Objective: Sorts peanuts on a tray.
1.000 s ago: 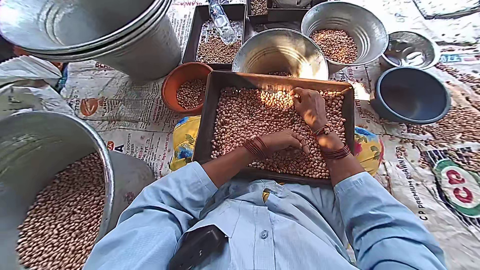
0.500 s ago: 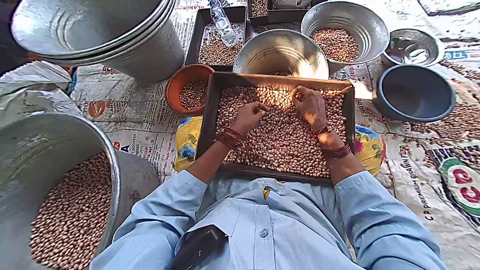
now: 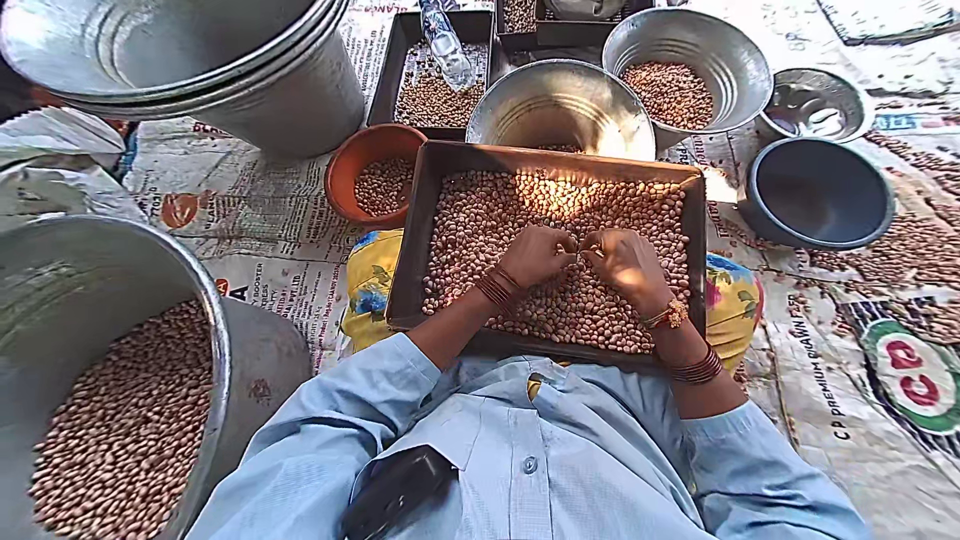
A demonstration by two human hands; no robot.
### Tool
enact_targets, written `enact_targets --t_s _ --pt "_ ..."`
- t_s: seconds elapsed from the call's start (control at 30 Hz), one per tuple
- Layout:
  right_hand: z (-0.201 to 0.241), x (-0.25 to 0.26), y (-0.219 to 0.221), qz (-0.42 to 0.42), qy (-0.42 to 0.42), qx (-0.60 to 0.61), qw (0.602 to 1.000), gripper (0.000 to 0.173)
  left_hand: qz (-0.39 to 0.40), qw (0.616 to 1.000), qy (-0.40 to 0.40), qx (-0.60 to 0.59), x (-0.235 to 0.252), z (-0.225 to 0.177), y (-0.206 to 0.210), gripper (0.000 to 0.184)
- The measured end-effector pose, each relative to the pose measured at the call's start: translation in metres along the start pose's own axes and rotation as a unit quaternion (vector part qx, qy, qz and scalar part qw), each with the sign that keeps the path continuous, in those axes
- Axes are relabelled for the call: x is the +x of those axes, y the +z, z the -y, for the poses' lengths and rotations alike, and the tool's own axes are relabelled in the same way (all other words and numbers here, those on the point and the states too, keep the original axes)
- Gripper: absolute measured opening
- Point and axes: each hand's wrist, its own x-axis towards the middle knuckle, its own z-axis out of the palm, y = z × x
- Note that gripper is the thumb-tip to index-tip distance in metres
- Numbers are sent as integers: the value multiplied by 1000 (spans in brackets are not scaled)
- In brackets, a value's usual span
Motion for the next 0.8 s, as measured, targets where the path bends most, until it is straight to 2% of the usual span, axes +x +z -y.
enact_targets --t_s 0.13,0.23,0.3,0.37,0.5,0.67,0.73,0.8 --pt "0 -2 13 -29 -8 -27 999 10 -107 967 -90 -211 -7 31 -39 17" --pt "4 -1 14 -22 -1 -48 999 11 -84 949 -109 -285 -16 44 -51 28" --pt "7 -1 13 -15 5 -53 998 11 -51 963 -130 -229 -19 42 -47 23" --pt "7 -2 15 -20 12 -46 999 10 -26 986 -132 -102 -21 37 -37 18" --pt "10 -4 14 1 43 -28 999 10 -51 992 -81 83 -34 15 -18 14" --pt "17 1 10 47 81 -56 994 16 -45 992 -73 91 -37 7 -20 12" --pt "17 3 10 61 90 -63 992 18 -36 992 -86 81 -30 19 -38 14" --pt "15 3 11 60 86 -61 993 19 -85 988 -89 98 -28 33 -70 15"
